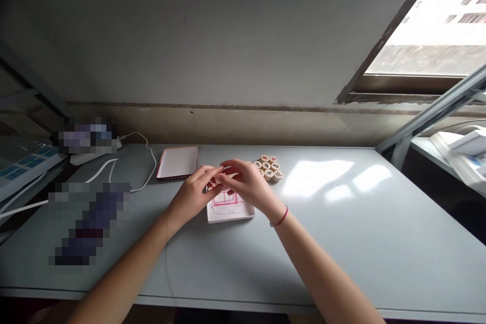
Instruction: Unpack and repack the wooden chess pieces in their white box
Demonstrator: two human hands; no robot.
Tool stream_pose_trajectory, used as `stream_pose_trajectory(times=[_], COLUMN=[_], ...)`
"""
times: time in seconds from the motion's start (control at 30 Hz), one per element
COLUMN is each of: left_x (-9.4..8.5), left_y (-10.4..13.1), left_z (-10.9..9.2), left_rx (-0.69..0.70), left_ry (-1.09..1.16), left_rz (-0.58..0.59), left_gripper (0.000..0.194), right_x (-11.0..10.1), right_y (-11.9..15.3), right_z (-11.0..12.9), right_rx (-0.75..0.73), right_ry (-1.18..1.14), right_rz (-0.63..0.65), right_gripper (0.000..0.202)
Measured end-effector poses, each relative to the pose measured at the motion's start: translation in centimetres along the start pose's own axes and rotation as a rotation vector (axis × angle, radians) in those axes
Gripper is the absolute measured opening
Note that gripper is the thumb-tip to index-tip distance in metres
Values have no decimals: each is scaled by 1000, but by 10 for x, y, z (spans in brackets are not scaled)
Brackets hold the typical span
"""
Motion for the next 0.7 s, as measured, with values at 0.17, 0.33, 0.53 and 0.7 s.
stream_pose_trajectory(times=[0.17,0.33,0.53,0.7], left_x=[5,4,31,39], left_y=[0,-4,-3,-4], left_z=[-4,5,6,10], left_rx=[0,-48,57,73], left_ry=[3,-17,-358,-524], left_rz=[-23,-11,83,105], left_gripper=[20,3,6,11], right_x=[-8,-36,-37,-23], right_y=[20,23,25,26], right_z=[-13,-23,-25,-20], right_rx=[21,34,27,-30], right_ry=[-121,-129,-73,18], right_rz=[-147,-278,-270,-156], right_gripper=[42,41,38,35])
Point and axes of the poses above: each hand's wrist, its own y-axis away from the middle knuckle, its own x-axis out of the palm, z = x × y, the point moved 8 cm from there along -y, towards the middle knuckle, and after that the axes turned 12 degrees about -x, right-handed, at the moved point
